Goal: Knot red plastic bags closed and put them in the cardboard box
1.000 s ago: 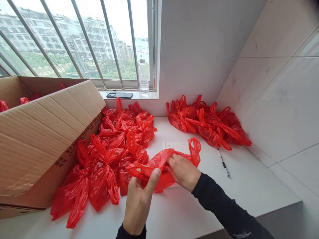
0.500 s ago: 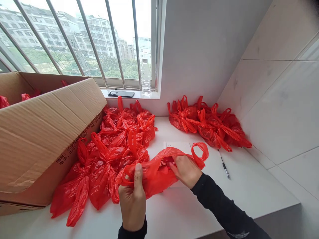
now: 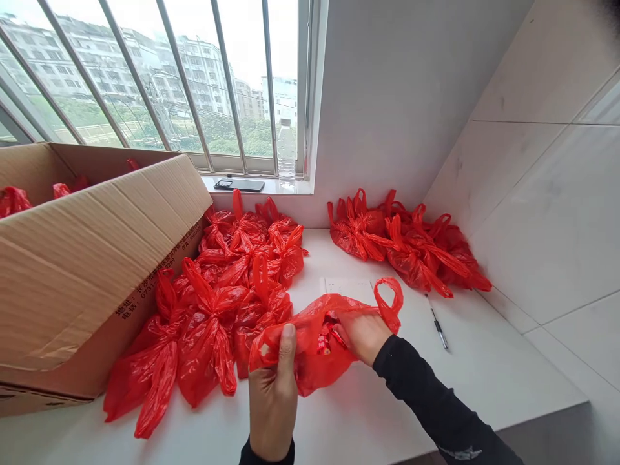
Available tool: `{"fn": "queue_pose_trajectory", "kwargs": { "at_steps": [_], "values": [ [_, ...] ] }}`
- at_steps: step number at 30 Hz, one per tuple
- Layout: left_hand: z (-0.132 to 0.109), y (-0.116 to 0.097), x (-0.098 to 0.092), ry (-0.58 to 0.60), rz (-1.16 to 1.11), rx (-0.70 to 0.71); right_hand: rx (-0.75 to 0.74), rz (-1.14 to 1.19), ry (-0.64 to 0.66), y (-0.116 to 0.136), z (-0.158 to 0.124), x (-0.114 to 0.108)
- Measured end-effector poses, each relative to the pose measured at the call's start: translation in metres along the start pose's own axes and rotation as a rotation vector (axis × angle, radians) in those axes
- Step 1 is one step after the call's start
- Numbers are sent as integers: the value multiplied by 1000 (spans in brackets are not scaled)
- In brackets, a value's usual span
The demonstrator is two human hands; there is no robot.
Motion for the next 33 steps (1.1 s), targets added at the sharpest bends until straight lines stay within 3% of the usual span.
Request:
{"fn": "queue_pose_trajectory", "kwargs": {
  "at_steps": [2, 4, 6, 9, 11, 12, 14, 16, 18, 20, 22, 28, 33],
  "values": [
    [-1, -2, -2, 76, 7, 6, 14, -79, 92, 6, -7, -10],
    [-2, -3, -4, 186, 29, -5, 3, -43, 32, 15, -17, -29],
    [-1, -5, -7, 307, 86, 13, -38, 4, -194, 22, -31, -52],
    [0, -7, -11, 444, 210, 71, -31, -145, -682, 18, -60, -79],
    [1, -9, -13, 466, 267, 89, 44, -322, -815, 6, -76, -84],
    [2, -10, -14, 461, 288, 95, 100, -367, -783, -2, -80, -84],
    [5, -16, -15, 418, 316, 125, 250, -299, -584, -20, -83, -81],
    [11, -26, -14, 344, 343, 201, 381, -96, -391, -31, -81, -79],
    [20, -42, -8, 257, 374, 327, 416, 98, -333, -32, -72, -83],
    [30, -61, 1, 191, 372, 451, 353, 263, -414, -27, -57, -95],
    [42, -79, 12, 172, 294, 459, 252, 449, -520, -22, -36, -108],
    [79, -110, 51, 432, -222, 69, 35, 855, -726, -16, 24, -122],
    [105, -119, 64, 448, -324, -4, -39, 943, -775, -11, 53, -113]
  ]
}}
Point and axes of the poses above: each hand's wrist, its own z-axis towards the middle knuckle, its own x-axis out of the palm, y = z × x, the point moved 3 cm from there along z, towards the middle knuckle, and after that the axes turned 11 degrees about -x, right-handed, at the moved point
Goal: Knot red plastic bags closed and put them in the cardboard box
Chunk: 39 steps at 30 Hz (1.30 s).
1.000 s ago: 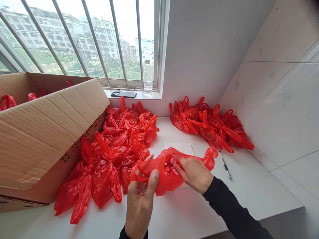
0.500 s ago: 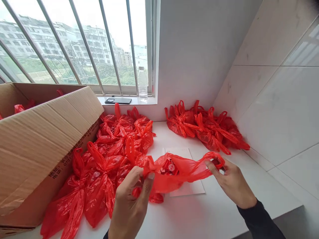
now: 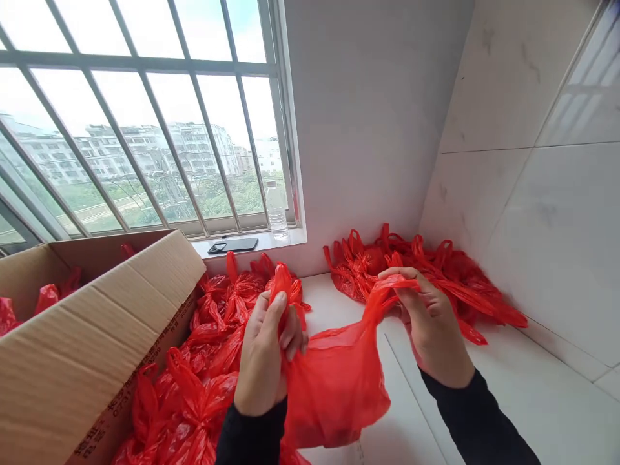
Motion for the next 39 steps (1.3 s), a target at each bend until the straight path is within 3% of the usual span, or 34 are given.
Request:
{"fn": "queue_pose_trajectory", "kwargs": {
  "at_steps": [5, 9, 12, 14, 18, 21, 25, 30, 35, 39],
  "values": [
    [1, 7, 1, -40, 323, 4, -103, -196, 36, -3, 3, 14],
    [-14, 15, 22, 111, 568, 41, -61, -248, 199, -5, -3, 26],
    [-16, 20, 32, 267, 576, 74, -109, -306, 414, -1, -9, 31],
    [-13, 24, 30, 309, 558, 64, -189, -344, 502, 2, -11, 31],
    [-9, 27, 22, 242, 591, 7, -223, -532, 387, 1, -9, 21],
    [-11, 27, 23, 235, 546, -15, -100, -684, 322, -5, -4, 14],
    [-10, 28, 23, 223, 466, -62, 115, -584, 444, -10, -3, 13],
    [-2, 24, 14, 122, 385, -78, 156, -460, 455, -4, -3, 12],
    [-4, 11, 13, 242, 563, -90, 163, -337, 532, -13, -3, 14],
    [-11, 9, 11, 411, 671, -123, 152, -247, 587, -31, 1, 24]
  ]
}}
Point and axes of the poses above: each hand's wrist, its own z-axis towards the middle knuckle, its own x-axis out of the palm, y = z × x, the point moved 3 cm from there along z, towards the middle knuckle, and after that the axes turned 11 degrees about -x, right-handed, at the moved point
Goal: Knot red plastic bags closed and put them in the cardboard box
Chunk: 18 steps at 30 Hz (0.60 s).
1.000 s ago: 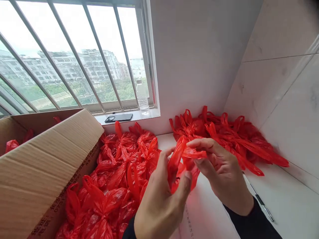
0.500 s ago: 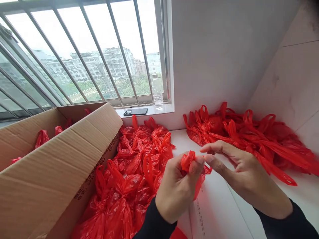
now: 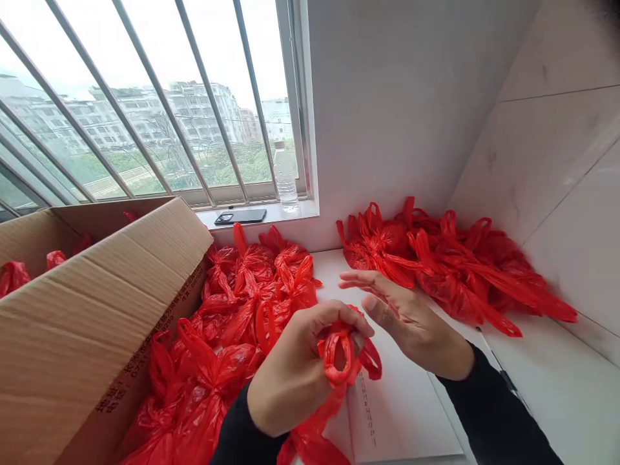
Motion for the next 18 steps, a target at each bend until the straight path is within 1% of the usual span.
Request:
{"fn": "queue_pose_trajectory", "kwargs": {
  "at_steps": [1, 2, 5, 7, 9, 10, 12, 15, 18],
  "values": [
    [-1, 1, -2, -4, 57, 24, 7, 35, 43, -3, 3, 3],
    [-1, 2, -4, -41, 139, 64, 15, 65, 70, -6, 4, 6],
    [0, 4, -12, -256, 401, 226, 63, 108, 57, -13, 6, 8],
    [2, 4, -15, -375, 476, 324, 105, 176, 74, -17, 4, 10],
    [4, 4, -15, -435, 489, 386, 127, 273, 138, -20, 3, 13],
    [5, 3, -14, -438, 486, 409, 126, 308, 162, -21, 2, 13],
    [6, 2, -13, -416, 486, 445, 103, 314, 147, -21, 3, 12],
    [8, 3, -16, -387, 505, 444, 43, 189, 47, -20, 5, 6],
    [9, 7, -20, -364, 542, 392, 15, 68, -33, -17, 6, 1]
  ]
}}
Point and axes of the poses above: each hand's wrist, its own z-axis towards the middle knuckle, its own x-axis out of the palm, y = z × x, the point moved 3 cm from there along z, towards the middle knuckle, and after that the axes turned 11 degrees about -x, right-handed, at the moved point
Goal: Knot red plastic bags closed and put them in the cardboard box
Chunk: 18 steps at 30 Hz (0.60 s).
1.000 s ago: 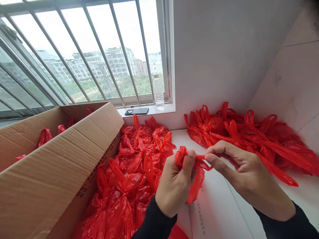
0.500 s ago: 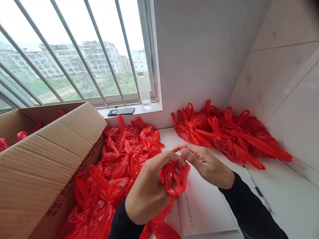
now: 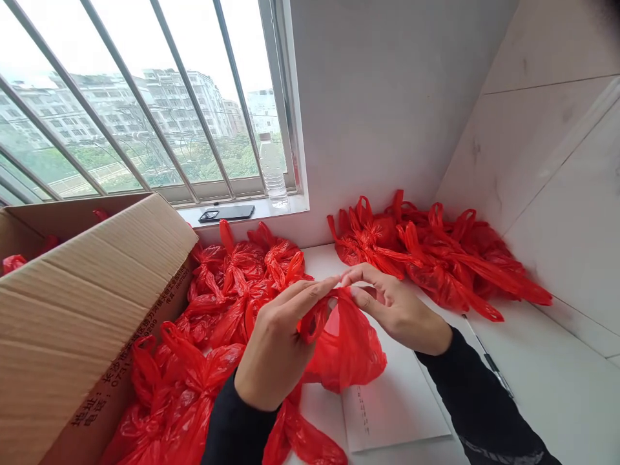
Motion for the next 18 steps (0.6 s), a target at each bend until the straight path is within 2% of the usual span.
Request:
{"fn": "queue_pose_trajectory", "kwargs": {
  "at_steps": [8, 15, 18],
  "values": [
    [-1, 0, 0, -41, 33, -4, 21, 30, -5, 2, 0, 0],
    [2, -2, -1, -120, -15, 22, 99, 167, 116, -2, 0, 5],
    [2, -2, -1, -120, -16, 24, 70, 162, 91, -1, 1, 5]
  ]
}}
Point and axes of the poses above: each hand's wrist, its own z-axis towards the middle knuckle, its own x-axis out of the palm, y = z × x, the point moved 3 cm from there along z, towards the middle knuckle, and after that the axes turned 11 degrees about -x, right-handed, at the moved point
